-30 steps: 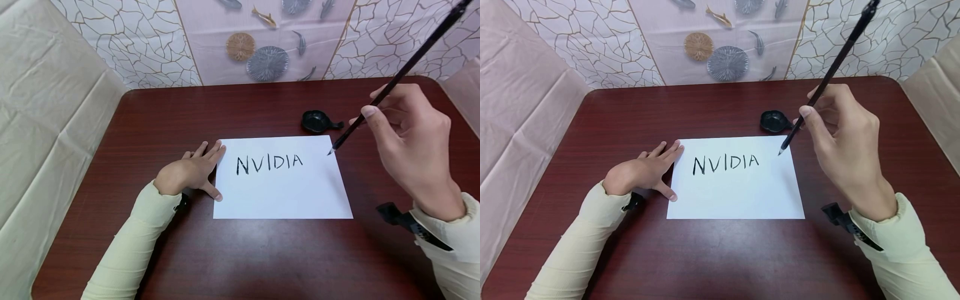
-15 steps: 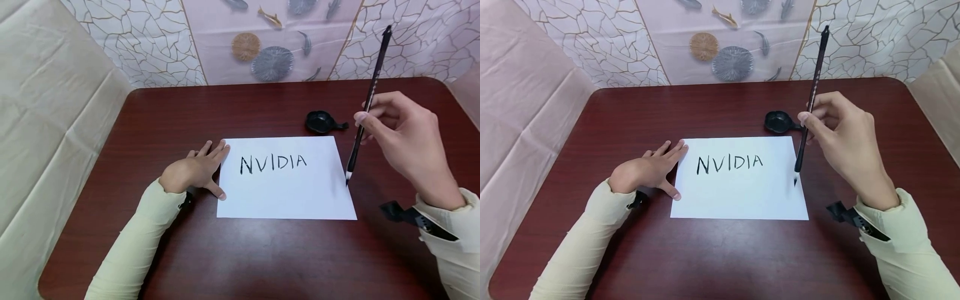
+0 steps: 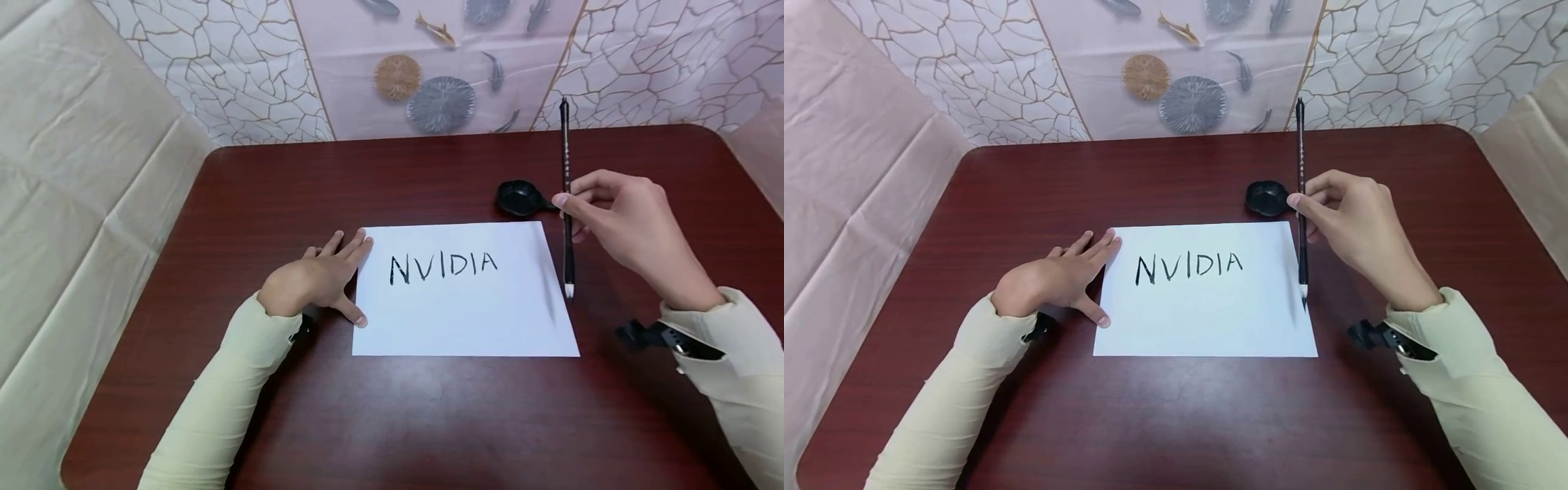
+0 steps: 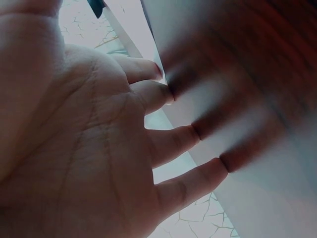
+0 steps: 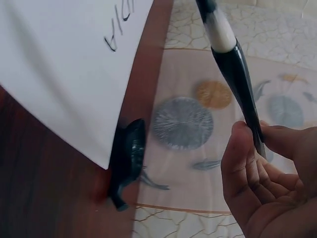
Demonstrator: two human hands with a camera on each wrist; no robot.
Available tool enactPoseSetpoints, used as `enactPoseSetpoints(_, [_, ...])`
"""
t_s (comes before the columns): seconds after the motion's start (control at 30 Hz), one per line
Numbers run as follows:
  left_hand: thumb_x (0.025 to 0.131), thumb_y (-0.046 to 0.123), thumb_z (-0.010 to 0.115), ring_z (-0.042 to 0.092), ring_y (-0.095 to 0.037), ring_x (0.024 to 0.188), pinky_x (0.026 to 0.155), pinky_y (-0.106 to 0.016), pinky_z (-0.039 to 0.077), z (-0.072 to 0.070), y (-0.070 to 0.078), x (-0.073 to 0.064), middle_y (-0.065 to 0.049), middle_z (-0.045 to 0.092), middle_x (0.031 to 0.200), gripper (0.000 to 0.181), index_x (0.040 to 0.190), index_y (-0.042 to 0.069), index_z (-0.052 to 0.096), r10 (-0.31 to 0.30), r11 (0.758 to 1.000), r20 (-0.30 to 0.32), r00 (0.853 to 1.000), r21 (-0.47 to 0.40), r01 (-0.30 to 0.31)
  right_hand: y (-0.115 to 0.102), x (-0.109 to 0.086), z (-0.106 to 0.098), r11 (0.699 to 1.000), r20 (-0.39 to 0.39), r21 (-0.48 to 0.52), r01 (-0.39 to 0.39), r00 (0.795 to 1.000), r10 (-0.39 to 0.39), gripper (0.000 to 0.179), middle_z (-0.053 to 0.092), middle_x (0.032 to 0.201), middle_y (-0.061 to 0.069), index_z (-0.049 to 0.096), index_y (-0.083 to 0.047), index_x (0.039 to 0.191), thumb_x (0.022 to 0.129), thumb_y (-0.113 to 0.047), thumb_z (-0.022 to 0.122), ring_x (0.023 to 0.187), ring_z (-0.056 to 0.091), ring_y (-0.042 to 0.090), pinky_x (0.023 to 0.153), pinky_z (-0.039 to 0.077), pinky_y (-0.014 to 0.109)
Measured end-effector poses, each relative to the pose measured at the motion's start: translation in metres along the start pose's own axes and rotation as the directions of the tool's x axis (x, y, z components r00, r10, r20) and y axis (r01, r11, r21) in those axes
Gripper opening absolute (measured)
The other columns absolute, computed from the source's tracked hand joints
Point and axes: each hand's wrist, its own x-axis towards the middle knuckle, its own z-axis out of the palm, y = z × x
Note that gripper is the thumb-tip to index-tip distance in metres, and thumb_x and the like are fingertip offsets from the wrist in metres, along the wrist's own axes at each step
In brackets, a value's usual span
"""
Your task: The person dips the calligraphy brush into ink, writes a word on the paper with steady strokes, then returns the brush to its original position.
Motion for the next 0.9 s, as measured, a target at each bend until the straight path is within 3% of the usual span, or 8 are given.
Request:
enactPoseSetpoints(0.1, [0.076,0.064,0.088,-0.014,-0.037,0.162,0.124,-0.067,0.014,0.001,0.000,-0.001,-0.002,-0.020,0.176,0.145,0.170,0.018,-0.013,0.000,1.000,-0.002,1.000,-0.005,0.000,0.006,0.007,0.001,0.999,0.052,-0.023,-0.035,0.998,0.036,0.035,0.077,0.080,0.001,0.074,-0.007,0.115,0.103,-0.040,0.070,0.061,0.071,0.010,0.056,0.049,0.023])
enactPoseSetpoints(0.27, [0.075,0.064,0.089,-0.013,-0.038,0.162,0.124,-0.067,0.014,0.001,0.000,-0.001,-0.002,-0.019,0.176,0.145,0.170,0.018,-0.011,0.005,1.000,-0.012,1.000,-0.009,-0.005,0.019,0.017,0.005,0.995,0.128,-0.048,-0.082,0.988,0.088,0.038,0.077,0.081,0.003,0.073,-0.006,0.116,0.103,-0.041,0.069,0.066,0.074,0.019,0.059,0.052,0.025])
enactPoseSetpoints(0.5, [0.074,0.065,0.089,-0.012,-0.038,0.162,0.124,-0.067,0.016,0.001,0.000,-0.001,-0.002,-0.018,0.177,0.146,0.170,0.018,-0.010,0.008,1.000,-0.023,1.000,-0.003,-0.008,0.037,0.028,0.012,0.993,0.203,-0.089,-0.080,0.974,0.097,0.038,0.077,0.081,0.006,0.073,0.001,0.111,0.104,-0.035,0.069,0.066,0.075,0.022,0.061,0.051,0.024])
enactPoseSetpoints(0.9, [0.074,0.064,0.090,-0.012,-0.038,0.162,0.124,-0.068,0.015,0.000,0.001,-0.002,-0.003,-0.018,0.177,0.146,0.170,0.018,-0.010,0.011,1.000,-0.027,1.000,-0.009,-0.011,0.058,0.035,0.022,0.987,0.312,-0.096,-0.127,0.938,0.151,0.040,0.075,0.092,0.019,0.071,0.009,0.115,0.106,-0.030,0.067,0.069,0.075,0.022,0.068,0.062,0.043])
